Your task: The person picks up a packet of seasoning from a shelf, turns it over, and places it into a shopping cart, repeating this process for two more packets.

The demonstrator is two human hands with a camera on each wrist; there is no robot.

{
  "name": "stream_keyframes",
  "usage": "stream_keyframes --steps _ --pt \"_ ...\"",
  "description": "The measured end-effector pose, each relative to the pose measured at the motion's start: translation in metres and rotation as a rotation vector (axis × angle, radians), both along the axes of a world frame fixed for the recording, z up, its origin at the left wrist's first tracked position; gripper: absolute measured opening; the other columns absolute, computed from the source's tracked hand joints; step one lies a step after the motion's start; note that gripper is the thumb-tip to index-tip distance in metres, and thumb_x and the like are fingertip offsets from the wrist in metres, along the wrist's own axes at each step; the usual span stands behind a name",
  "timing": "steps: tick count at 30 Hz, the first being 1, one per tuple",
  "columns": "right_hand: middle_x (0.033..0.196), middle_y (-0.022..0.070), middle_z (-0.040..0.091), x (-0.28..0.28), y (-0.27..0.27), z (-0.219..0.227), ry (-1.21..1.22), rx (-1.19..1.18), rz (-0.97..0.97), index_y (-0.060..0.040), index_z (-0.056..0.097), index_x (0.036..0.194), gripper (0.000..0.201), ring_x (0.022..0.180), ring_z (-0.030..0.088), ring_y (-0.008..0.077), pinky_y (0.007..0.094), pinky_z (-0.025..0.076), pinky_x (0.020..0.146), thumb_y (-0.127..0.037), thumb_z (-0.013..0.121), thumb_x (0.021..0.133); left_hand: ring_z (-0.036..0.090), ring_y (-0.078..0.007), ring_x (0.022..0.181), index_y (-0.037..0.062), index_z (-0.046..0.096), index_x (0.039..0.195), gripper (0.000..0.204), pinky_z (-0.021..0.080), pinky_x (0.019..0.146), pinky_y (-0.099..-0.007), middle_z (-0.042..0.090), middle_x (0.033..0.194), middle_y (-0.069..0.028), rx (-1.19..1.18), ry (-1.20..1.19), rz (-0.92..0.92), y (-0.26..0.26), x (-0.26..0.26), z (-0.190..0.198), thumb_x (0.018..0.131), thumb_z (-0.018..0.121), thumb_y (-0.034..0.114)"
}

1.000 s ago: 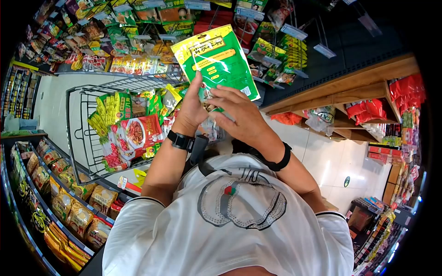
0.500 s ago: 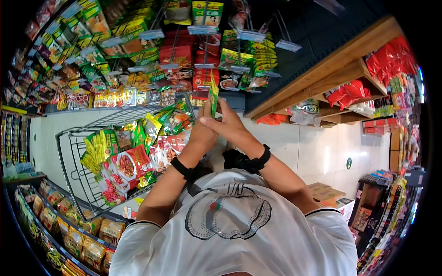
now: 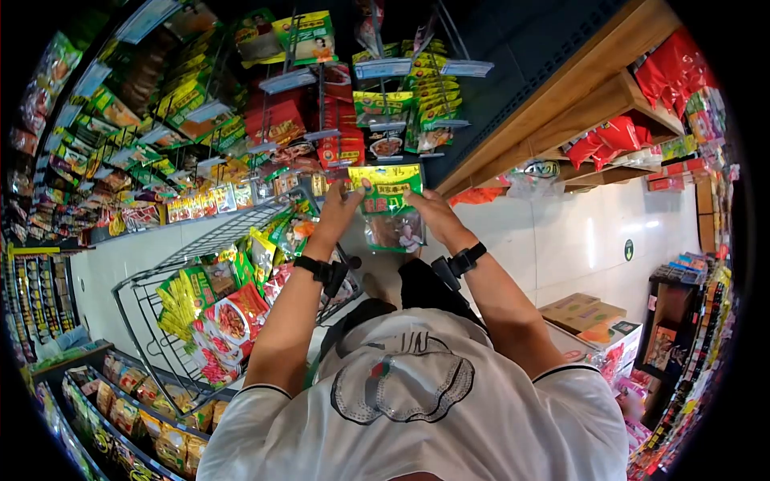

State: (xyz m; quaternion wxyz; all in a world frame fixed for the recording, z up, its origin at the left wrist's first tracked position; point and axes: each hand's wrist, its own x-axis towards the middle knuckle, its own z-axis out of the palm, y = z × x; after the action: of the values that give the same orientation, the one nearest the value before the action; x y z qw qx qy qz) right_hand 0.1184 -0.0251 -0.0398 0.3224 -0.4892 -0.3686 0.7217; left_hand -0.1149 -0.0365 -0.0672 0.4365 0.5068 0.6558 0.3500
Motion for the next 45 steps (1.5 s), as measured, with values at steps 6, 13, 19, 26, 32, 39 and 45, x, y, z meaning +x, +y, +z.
stream_keyframes --steps 6,13,19,26,32,39,45 --pt "0.109 0.0068 0.066 0.014 0.028 -0.032 0.207 -0.170 -0.023 0.0018 0.061 0.115 0.036 0.095 0.062 0.0128 0.0262 0.048 0.084 -0.028 0.061 0.095 0.058 -0.0143 0.089 0.0011 0.057 0.119 0.051 0.045 0.076 -0.0298 0.063 0.101 -0.0050 -0.350 -0.489 -0.035 0.047 0.016 -0.003 0.090 0.067 0.042" --pt "0.103 0.0030 0.064 0.022 0.087 -0.117 0.160 -0.097 -0.084 0.0026 0.060 0.116 0.036 0.094 0.055 0.0111 0.0270 0.043 0.083 -0.024 0.062 0.094 0.057 -0.0117 0.070 0.0052 0.060 0.104 0.032 0.044 0.060 -0.0293 0.062 0.087 -0.0010 -0.391 -0.465 0.138 0.097 0.029 -0.055 0.090 0.069 0.033" --pt "0.103 0.0035 0.064 0.023 0.129 -0.138 0.089 -0.079 -0.067 0.0022 0.058 0.120 0.040 0.094 0.055 0.0116 0.0281 0.043 0.083 -0.026 0.063 0.092 0.054 -0.0111 0.066 0.0096 0.061 0.098 0.022 0.041 0.057 -0.0311 0.060 0.083 0.0005 -0.354 -0.485 0.273 0.135 0.028 -0.087 0.091 0.069 0.028" --pt "0.124 0.0112 0.059 0.012 0.149 -0.164 0.017 -0.037 -0.147 0.0046 0.051 0.131 0.054 0.111 0.051 0.0171 0.0338 0.041 0.093 -0.034 0.062 0.094 0.061 -0.0121 0.091 0.0079 0.065 0.106 0.019 0.048 0.080 -0.0277 0.067 0.099 -0.0005 -0.207 -0.709 0.195 0.153 0.021 -0.080 0.092 0.067 0.020" --pt "0.122 0.0107 0.060 0.002 0.154 -0.150 -0.142 -0.001 -0.240 0.0050 0.050 0.132 0.055 0.109 0.053 0.0161 0.0328 0.042 0.090 -0.035 0.059 0.096 0.059 -0.0112 0.091 0.0056 0.063 0.112 0.021 0.046 0.086 -0.0284 0.066 0.101 -0.0007 -0.108 -0.647 0.168 0.153 0.024 -0.061 0.095 0.062 0.018" --pt "0.104 0.0115 0.065 0.000 0.167 -0.115 -0.204 0.110 -0.151 0.0022 0.058 0.120 0.044 0.095 0.058 0.0219 0.0369 0.045 0.085 -0.036 0.054 0.097 0.056 -0.0101 0.090 0.0066 0.065 0.105 0.017 0.044 0.083 -0.0278 0.065 0.097 0.0010 -0.052 -0.644 0.191 0.163 0.026 -0.062 0.097 0.060 0.021" --pt "0.099 0.0143 0.065 -0.004 0.174 -0.140 -0.314 0.167 -0.138 0.0022 0.056 0.121 0.049 0.092 0.060 0.0272 0.0388 0.046 0.084 -0.039 0.051 0.096 0.055 -0.0074 0.085 0.0065 0.066 0.096 0.017 0.043 0.078 -0.0251 0.064 0.093 0.0018 -0.052 -0.558 0.195 0.171 0.029 -0.061 0.097 0.059 0.022"
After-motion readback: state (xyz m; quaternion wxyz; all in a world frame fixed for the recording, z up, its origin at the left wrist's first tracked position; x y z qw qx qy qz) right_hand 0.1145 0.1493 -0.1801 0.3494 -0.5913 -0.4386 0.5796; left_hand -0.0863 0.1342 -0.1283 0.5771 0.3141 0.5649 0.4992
